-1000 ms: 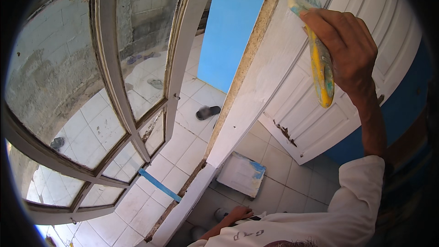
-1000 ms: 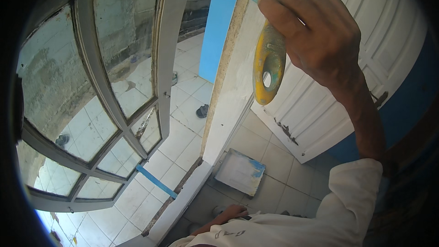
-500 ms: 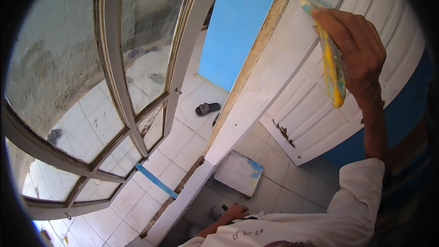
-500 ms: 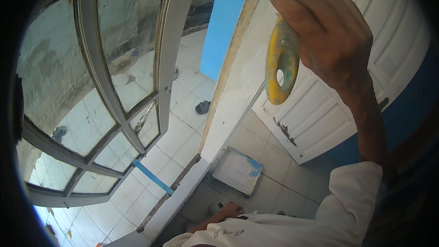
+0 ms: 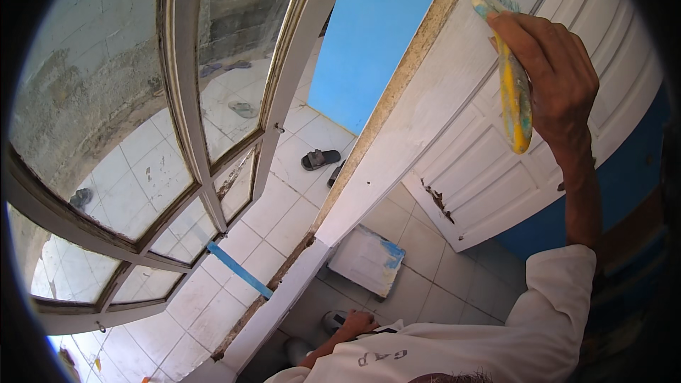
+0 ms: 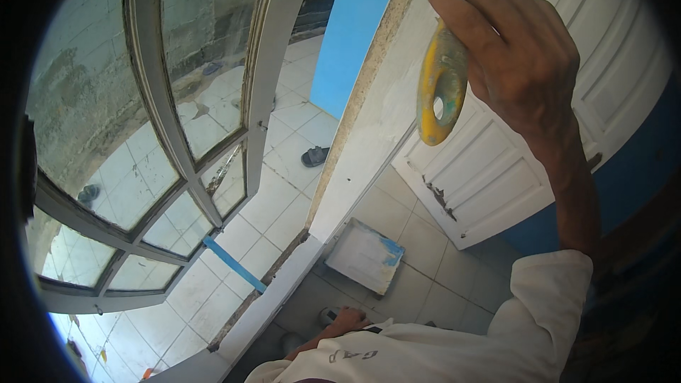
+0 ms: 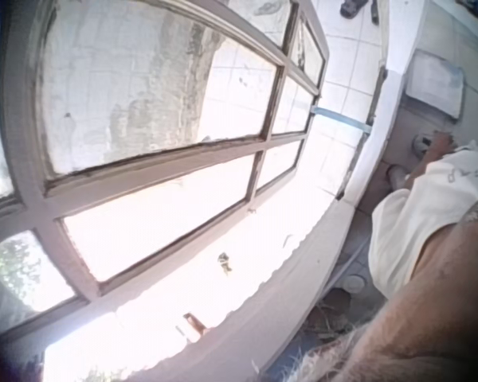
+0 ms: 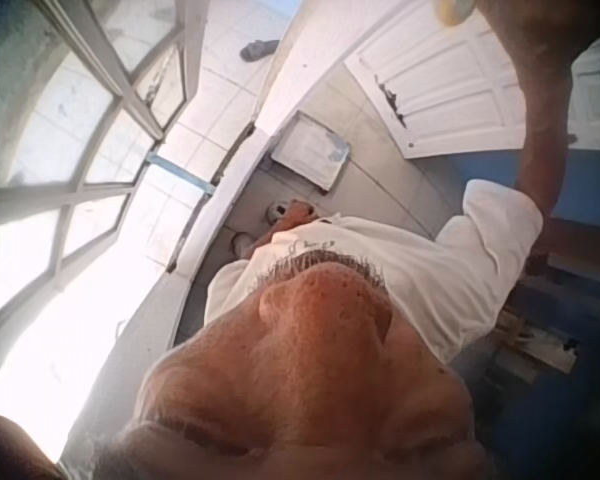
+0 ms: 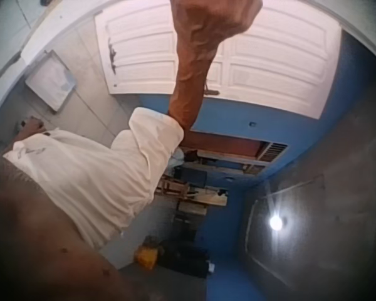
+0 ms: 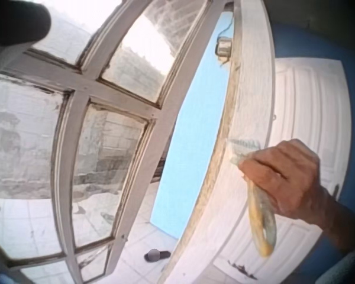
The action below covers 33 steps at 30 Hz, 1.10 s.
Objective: The person kneels on a tiled floor and uses a paintbrush to apply white paint to a door frame. They repeatedly dip the brush into a paint tray and paint the frame's edges and corners.
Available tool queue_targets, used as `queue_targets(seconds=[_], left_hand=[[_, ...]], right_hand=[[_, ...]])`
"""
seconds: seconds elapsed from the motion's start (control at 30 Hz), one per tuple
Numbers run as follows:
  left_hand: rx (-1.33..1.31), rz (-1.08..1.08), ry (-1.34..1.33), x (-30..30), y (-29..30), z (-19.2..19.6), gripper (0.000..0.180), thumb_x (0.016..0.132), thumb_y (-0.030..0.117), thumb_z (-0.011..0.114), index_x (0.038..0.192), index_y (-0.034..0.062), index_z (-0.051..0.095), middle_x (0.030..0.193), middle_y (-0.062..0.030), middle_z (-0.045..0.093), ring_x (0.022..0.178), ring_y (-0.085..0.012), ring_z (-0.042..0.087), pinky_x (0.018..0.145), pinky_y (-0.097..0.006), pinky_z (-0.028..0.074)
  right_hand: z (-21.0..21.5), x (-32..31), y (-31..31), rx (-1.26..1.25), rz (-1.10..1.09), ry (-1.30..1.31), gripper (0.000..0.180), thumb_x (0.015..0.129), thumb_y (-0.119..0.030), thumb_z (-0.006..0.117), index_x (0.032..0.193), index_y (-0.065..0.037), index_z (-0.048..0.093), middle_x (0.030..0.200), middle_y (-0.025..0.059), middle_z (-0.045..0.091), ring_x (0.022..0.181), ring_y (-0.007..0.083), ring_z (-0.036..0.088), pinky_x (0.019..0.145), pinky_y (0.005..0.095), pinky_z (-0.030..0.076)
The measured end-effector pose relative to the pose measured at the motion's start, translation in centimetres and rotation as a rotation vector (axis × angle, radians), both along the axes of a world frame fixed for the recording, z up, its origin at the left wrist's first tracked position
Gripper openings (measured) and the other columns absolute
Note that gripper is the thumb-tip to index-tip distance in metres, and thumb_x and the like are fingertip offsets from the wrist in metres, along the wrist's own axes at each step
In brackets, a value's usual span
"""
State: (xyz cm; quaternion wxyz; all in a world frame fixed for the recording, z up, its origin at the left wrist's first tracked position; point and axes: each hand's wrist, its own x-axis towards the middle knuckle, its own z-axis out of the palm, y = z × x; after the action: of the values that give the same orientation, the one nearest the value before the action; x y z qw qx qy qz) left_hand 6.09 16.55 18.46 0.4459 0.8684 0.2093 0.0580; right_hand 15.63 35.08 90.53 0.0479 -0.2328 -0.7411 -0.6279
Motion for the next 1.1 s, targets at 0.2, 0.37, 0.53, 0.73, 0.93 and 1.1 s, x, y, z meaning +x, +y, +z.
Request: queue_targets(seconds=[0.2, 0.37, 0.53, 0.73, 0.93, 1.1], left_hand=[[-0.062, -0.104, -0.042, 2.4, 0.6, -1.5, 0.049, 0.097, 0.051, 0.047, 0.098, 0.0102, 0.073, 0.092, -0.0155, 0.073, 0.091, -0.0365, 0.069, 0.100, -0.061, 0.038], [-0.038, -0.254, 0.038, 3.7, 1.9, -0.4, 0.049, 0.100, 0.050, 0.044, 0.107, 0.0095, 0.072, 0.102, -0.0171, 0.074, 0.102, -0.0361, 0.068, 0.105, -0.060, 0.036], [0.027, -0.305, -0.002, 4.0, 1.8, -0.7, 0.048, 0.100, 0.048, 0.044, 0.108, 0.0094, 0.072, 0.103, -0.0172, 0.074, 0.103, -0.0358, 0.068, 0.104, -0.060, 0.037], [0.045, -0.283, 0.023, 4.1, 1.4, -2.5, 0.043, 0.100, 0.045, 0.043, 0.103, 0.0124, 0.071, 0.098, -0.0145, 0.074, 0.098, -0.0348, 0.069, 0.096, -0.061, 0.040], [-0.043, -0.208, 0.055, 2.0, 1.3, -0.1, 0.045, 0.100, 0.047, 0.041, 0.101, 0.0138, 0.072, 0.091, -0.0119, 0.075, 0.095, -0.0333, 0.070, 0.098, -0.058, 0.038], [-0.068, -0.207, 0.106, 2.0, 1.1, 0.0, 0.053, 0.101, 0.053, 0.038, 0.107, 0.0142, 0.073, 0.099, -0.0133, 0.076, 0.100, -0.0325, 0.070, 0.101, -0.059, 0.036]], right_hand=[[-0.1, -0.3, -0.3, -0.010, -0.022, 0.018, 0.035, 0.087, -0.013, 0.077, 0.121, -0.008, 0.072, 0.105, 0.0078, 0.074, 0.091, 0.0228, 0.072, 0.076, 0.0346, 0.057], [0.1, -0.2, -0.6, -0.025, -0.032, 0.024, 0.035, 0.086, -0.012, 0.077, 0.120, -0.008, 0.072, 0.105, 0.0075, 0.074, 0.092, 0.0228, 0.073, 0.077, 0.0344, 0.058], [0.3, -0.1, 0.0, 0.000, 0.054, 0.016, 0.048, 0.073, -0.015, 0.086, 0.118, -0.012, 0.071, 0.101, 0.0017, 0.070, 0.083, 0.0181, 0.068, 0.070, 0.0322, 0.055], [0.4, -0.1, -0.1, -0.004, 0.013, 0.016, 0.043, 0.077, -0.011, 0.084, 0.118, -0.010, 0.072, 0.103, 0.0049, 0.073, 0.089, 0.0206, 0.071, 0.076, 0.0336, 0.058], [0.0, -0.9, -0.3, -0.018, 0.018, 0.030, 0.037, 0.083, -0.008, 0.081, 0.118, -0.008, 0.073, 0.105, 0.0078, 0.075, 0.094, 0.0230, 0.073, 0.082, 0.0346, 0.061], [0.1, -1.1, -0.3, -0.018, 0.021, 0.029, 0.037, 0.082, -0.010, 0.081, 0.118, -0.008, 0.073, 0.106, 0.0080, 0.074, 0.095, 0.0237, 0.073, 0.082, 0.0349, 0.060]])
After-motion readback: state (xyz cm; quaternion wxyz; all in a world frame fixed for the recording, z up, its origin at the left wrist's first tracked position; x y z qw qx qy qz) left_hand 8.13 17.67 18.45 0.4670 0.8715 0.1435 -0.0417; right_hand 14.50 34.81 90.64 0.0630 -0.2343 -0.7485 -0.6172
